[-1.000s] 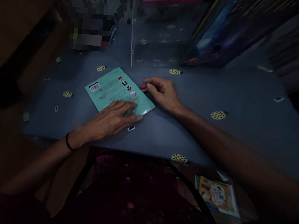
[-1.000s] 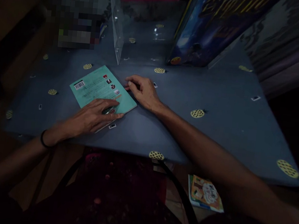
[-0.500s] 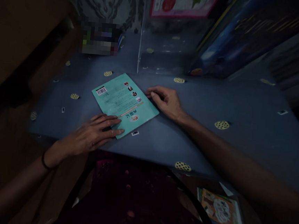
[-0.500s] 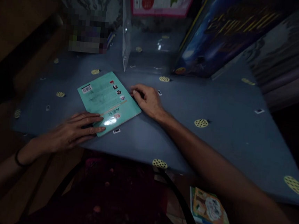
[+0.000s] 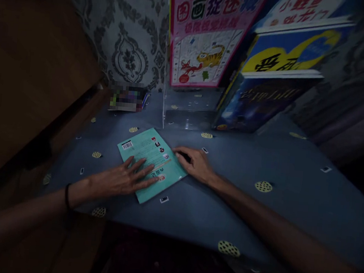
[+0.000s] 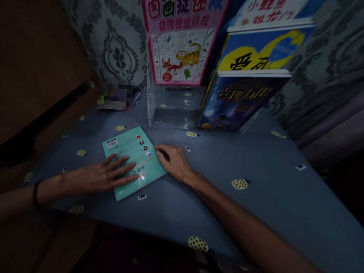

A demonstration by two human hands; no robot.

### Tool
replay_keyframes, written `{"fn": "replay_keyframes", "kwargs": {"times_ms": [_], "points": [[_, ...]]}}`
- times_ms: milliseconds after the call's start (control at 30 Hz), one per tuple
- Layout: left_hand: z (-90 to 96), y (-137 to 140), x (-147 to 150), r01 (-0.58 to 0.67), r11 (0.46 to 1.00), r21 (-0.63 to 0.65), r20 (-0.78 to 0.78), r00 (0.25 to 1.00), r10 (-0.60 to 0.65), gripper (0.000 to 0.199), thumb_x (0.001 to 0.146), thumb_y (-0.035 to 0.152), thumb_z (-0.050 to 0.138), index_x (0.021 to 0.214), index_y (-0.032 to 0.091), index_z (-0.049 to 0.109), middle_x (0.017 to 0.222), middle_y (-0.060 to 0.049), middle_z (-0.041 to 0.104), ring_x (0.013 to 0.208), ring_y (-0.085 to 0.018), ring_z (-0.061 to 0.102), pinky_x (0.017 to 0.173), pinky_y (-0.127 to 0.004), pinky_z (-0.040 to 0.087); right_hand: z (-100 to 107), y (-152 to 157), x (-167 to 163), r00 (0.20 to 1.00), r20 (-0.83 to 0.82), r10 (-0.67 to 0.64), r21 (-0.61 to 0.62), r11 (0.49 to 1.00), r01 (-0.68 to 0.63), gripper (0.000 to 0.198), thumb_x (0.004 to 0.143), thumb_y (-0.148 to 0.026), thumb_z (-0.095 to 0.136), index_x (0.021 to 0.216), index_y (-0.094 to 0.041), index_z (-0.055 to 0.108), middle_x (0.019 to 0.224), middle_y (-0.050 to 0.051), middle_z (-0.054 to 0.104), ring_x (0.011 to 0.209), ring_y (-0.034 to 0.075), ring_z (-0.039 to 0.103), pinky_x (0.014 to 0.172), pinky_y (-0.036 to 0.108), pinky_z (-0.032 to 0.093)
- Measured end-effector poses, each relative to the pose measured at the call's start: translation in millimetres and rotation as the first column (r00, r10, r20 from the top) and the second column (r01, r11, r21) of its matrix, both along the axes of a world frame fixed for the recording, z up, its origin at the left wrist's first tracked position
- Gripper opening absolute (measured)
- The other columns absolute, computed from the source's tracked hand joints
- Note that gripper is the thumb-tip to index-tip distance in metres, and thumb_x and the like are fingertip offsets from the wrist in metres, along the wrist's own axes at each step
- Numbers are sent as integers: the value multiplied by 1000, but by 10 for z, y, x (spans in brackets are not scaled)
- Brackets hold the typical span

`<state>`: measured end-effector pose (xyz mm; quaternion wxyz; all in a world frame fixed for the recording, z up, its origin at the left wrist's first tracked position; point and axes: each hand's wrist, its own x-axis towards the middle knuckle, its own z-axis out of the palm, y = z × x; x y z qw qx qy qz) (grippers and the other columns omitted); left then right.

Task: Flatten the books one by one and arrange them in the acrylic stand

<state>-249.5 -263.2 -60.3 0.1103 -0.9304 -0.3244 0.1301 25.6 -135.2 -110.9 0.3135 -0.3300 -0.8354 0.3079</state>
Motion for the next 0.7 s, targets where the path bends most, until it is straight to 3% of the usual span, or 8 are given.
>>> {"fn": "replay_keyframes", "kwargs": {"times_ms": [100, 200, 300, 367, 467, 533, 633, 700], "points": [[-42, -42, -127, -5, 999, 32, 41, 999, 4, 80, 97, 6, 49, 165, 22, 10, 163, -14, 40, 153, -31, 35, 118, -47, 40, 17, 36, 20, 998, -68, -19, -116, 993, 11, 34, 94, -41, 53, 108, -23, 79, 101, 6, 80, 87, 25, 73, 80, 39, 55], [9, -41, -134, -13, 981, 192, 197, 980, -25, 58, 101, 9, 44, 157, 14, 32, 147, -15, 59, 142, -27, 51, 113, -42, 45, 17, 122, 41, 971, -234, -54, -322, 946, -25, 47, 91, -62, 56, 97, -22, 79, 101, 8, 81, 99, 28, 73, 92, 42, 54], [233, 44, 19, -111, 928, 356, 455, 888, -69, 31, 104, 14, 43, 132, 15, 57, 115, -10, 76, 112, -22, 70, 97, -33, 54, 29, 221, 61, 895, -428, -122, -555, 818, -153, 66, 87, -80, 49, 93, -20, 75, 96, 12, 81, 99, 29, 75, 95, 45, 55], [487, 138, 141, -269, 895, 356, 642, 766, -25, 23, 105, 23, 45, 116, 17, 64, 94, -5, 76, 86, -17, 71, 80, -26, 55, 56, 259, 71, 848, -507, -151, -635, 731, -250, 72, 87, -85, 39, 92, -22, 72, 96, 13, 81, 96, 29, 76, 89, 45, 58], [843, 287, 236, -525, 847, 83, 881, 437, 184, 27, 102, 36, 49, 103, 18, 68, 84, -3, 72, 73, -15, 66, 68, -24, 52, 105, 258, 69, 823, -555, -124, -652, 679, -337, 72, 89, -85, 30, 90, -23, 67, 95, 13, 81, 91, 28, 77, 86, 45, 60], [898, 369, 222, -525, 816, -242, 915, 156, 372, 34, 97, 48, 54, 95, 17, 68, 80, -3, 71, 68, -15, 63, 62, -24, 51, 125, 237, 55, 821, -561, -103, -648, 671, -359, 69, 92, -82, 29, 90, -24, 67, 93, 12, 80, 89, 27, 77, 86, 45, 60], [604, 451, 116, -340, 648, -681, 715, -119, 689, 47, 87, 62, 58, 87, 16, 66, 71, -4, 68, 59, -18, 62, 57, -29, 52, 124, 216, 24, 819, -560, -127, -664, 659, -352, 65, 96, -75, 29, 92, -24, 69, 88, 10, 80, 86, 26, 77, 84, 45, 60], [278, 475, 18, -329, 538, -776, 602, -135, 787, 47, 85, 63, 58, 84, 16, 65, 72, -6, 69, 63, -21, 64, 59, -33, 54, 96, 215, 3, 823, -543, -168, -686, 654, -319, 65, 98, -73, 30, 92, -24, 71, 87, 10, 79, 87, 26, 77, 84, 45, 61]]}}
